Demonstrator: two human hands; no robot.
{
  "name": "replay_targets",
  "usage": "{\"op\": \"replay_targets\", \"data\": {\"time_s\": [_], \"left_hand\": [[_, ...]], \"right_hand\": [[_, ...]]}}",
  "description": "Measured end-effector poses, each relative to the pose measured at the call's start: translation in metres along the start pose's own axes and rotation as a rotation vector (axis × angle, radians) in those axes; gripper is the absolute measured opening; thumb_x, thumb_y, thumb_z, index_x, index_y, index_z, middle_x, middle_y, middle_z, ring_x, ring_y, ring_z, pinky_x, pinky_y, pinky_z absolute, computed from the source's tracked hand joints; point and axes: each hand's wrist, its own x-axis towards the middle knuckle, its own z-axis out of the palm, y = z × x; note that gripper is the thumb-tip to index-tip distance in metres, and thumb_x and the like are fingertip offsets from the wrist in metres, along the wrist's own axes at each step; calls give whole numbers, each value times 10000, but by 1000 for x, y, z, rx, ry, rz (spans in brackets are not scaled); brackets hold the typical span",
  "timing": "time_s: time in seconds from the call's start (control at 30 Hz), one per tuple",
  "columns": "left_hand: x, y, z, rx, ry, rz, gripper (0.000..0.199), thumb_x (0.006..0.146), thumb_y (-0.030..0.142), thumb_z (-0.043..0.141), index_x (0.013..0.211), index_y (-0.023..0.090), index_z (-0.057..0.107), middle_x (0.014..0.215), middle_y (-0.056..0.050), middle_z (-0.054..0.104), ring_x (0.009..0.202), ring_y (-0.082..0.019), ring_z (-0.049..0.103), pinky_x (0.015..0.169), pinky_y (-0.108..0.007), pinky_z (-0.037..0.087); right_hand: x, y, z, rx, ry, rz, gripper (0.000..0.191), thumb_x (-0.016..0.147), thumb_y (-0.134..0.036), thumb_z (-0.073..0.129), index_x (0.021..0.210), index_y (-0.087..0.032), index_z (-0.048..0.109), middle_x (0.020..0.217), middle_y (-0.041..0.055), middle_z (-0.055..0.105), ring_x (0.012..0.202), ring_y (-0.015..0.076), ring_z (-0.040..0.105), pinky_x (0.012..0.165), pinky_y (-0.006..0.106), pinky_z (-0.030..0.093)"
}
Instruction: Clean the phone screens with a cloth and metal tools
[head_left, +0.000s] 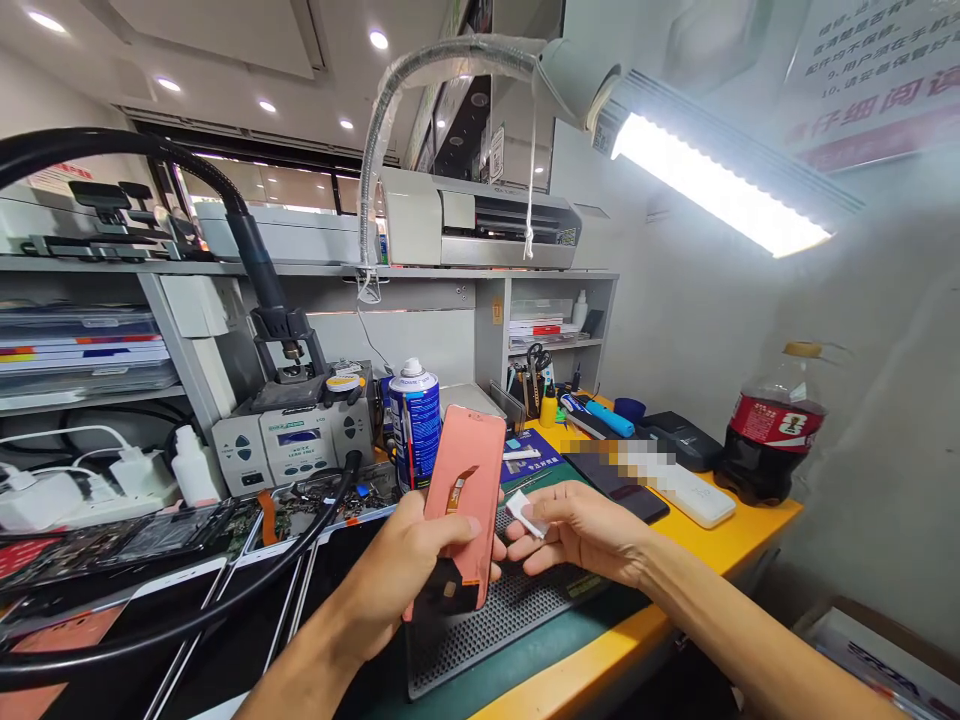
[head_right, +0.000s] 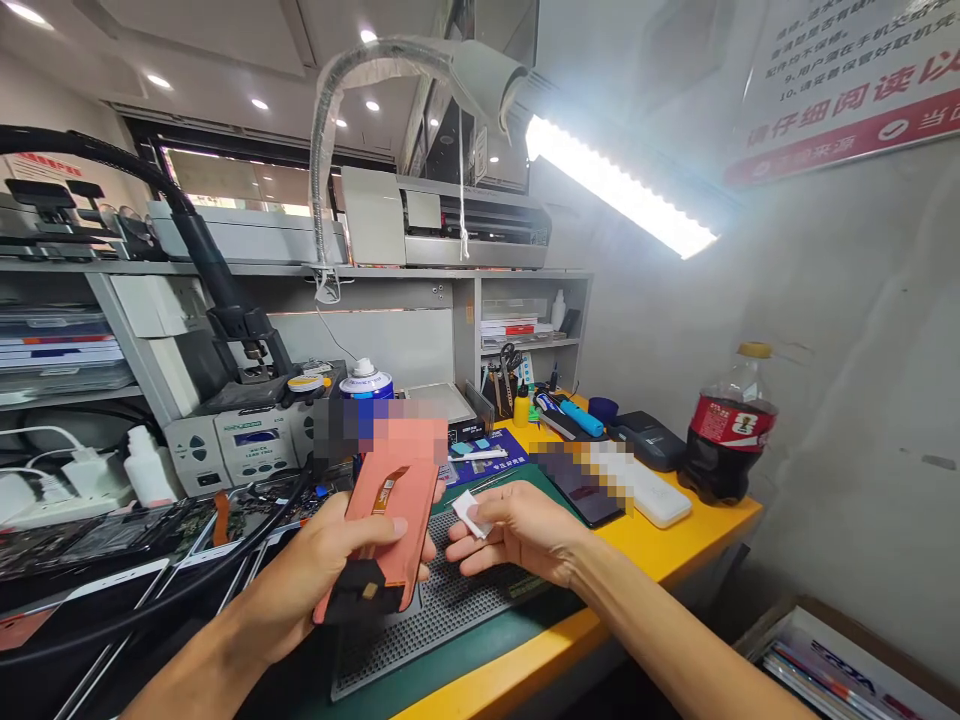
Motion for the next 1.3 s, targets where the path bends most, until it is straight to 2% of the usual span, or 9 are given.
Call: {"op": "replay_targets", "data": {"time_s": [0.07,0.13,0.23,0.4,0.53,0.7,0.87,1.0,1.3], "left_hand": [[0,2,-4,-43,64,12,331,811,280,587,1066,70,600,909,-168,737,811,-288,705,662,-382,569],[0,3,-5,-76,103,26,342,822,262,577,1098,60,587,906,-176,740,817,-288,709,682,-393,577],[0,4,-4,-111,132,34,359,828,230,570,1146,63,584,866,-161,745,794,-271,713,687,-379,582],[2,3,-4,-145,168,51,349,834,213,569,1157,82,592,890,-152,748,837,-278,715,716,-392,592],[4,1,-4,-171,210,45,339,838,217,564,1150,85,584,897,-157,749,839,-291,719,716,-410,598],[5,-3,1,-205,207,12,293,834,206,571,1102,91,594,879,-160,754,828,-301,724,699,-422,604],[6,-6,4,-215,248,-49,307,834,214,588,1109,80,557,906,-176,752,834,-322,724,693,-446,607],[8,-8,5,-222,223,-51,336,849,255,601,1134,88,543,941,-176,751,868,-335,722,737,-462,602],[3,-7,6,-237,257,-116,417,837,249,610,1214,87,538,947,-170,752,883,-342,718,755,-460,599]], "right_hand": [[11,-7,-16,-99,115,-38,197,944,-291,587,1019,-121,651,990,68,693,852,190,682,768,373,567],[27,-16,-34,-211,221,-58,261,946,-309,596,1151,-148,613,1136,80,651,939,214,660,800,407,559],[54,-28,-51,-371,347,-47,298,944,-300,599,1211,-168,591,1229,87,612,1013,242,638,840,436,548],[98,-34,-56,-542,465,29,306,942,-301,601,1217,-167,588,1231,91,611,1015,244,638,842,438,548],[117,-31,-58,-620,494,80,305,944,-300,599,1219,-167,586,1230,94,611,1011,239,639,842,436,548],[123,-21,-65,-686,473,103,308,945,-300,599,1221,-165,583,1218,93,616,1000,236,644,834,435,552],[120,-14,-70,-756,479,63,310,948,-300,594,1229,-172,577,1219,92,615,993,232,645,827,431,555],[113,-16,-75,-853,452,34,284,952,-302,587,1206,-175,593,1211,90,621,984,225,647,826,421,555],[104,-21,-78,-1071,443,-112,274,947,-301,593,1193,-179,606,1232,85,615,1023,241,634,858,433,541]]}}
